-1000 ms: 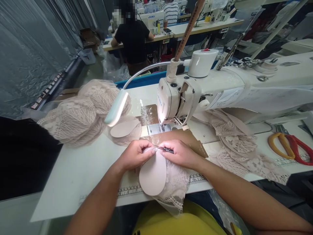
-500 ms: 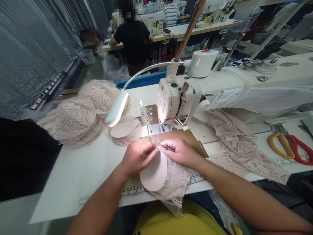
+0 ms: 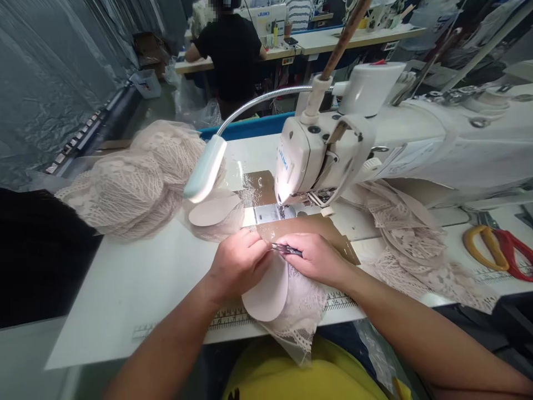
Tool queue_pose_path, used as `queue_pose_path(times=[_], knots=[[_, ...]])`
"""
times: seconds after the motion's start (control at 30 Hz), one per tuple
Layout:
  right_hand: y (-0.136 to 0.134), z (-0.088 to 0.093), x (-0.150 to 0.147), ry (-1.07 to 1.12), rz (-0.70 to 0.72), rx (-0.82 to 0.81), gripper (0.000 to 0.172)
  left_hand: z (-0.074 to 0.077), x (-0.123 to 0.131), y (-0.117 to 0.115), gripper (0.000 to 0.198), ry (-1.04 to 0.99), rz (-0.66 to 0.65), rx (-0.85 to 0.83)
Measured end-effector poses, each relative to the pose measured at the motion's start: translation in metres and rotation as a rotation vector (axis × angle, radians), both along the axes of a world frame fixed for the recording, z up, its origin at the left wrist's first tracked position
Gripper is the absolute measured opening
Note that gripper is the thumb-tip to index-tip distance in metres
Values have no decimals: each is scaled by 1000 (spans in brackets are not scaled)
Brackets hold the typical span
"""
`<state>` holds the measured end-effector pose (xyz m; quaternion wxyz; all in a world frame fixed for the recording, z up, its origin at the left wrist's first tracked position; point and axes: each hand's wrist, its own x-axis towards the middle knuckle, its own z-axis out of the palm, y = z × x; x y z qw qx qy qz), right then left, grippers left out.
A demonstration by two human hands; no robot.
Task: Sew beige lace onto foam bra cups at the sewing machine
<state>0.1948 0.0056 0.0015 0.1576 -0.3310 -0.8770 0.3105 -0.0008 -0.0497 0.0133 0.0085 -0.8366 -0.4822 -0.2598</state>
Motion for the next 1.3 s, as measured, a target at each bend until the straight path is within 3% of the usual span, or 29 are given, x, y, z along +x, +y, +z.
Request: queue_pose_path(times=[0.37, 0.5, 0.73, 0.93, 1.13, 1.3], knots=[[0, -1, -3, 112, -98, -111, 13, -2, -8, 4, 11, -301, 75, -77], [2, 0, -1, 142, -135, -160, 15, 0, -8, 2, 12, -283, 2, -164], [3, 3, -2, 213, -124, -281, 19, -6, -8, 5, 13, -110, 25, -301], [5, 6, -3, 321, -59, -493, 29, -11, -6, 5, 19, -112, 26, -151], [5, 4, -1, 419, -151, -943, 37, -11, -4, 5, 15, -98, 27, 61], [2, -4, -7, 456, -168, -1007, 31, -14, 3, 4, 15, -160, 25, 143]])
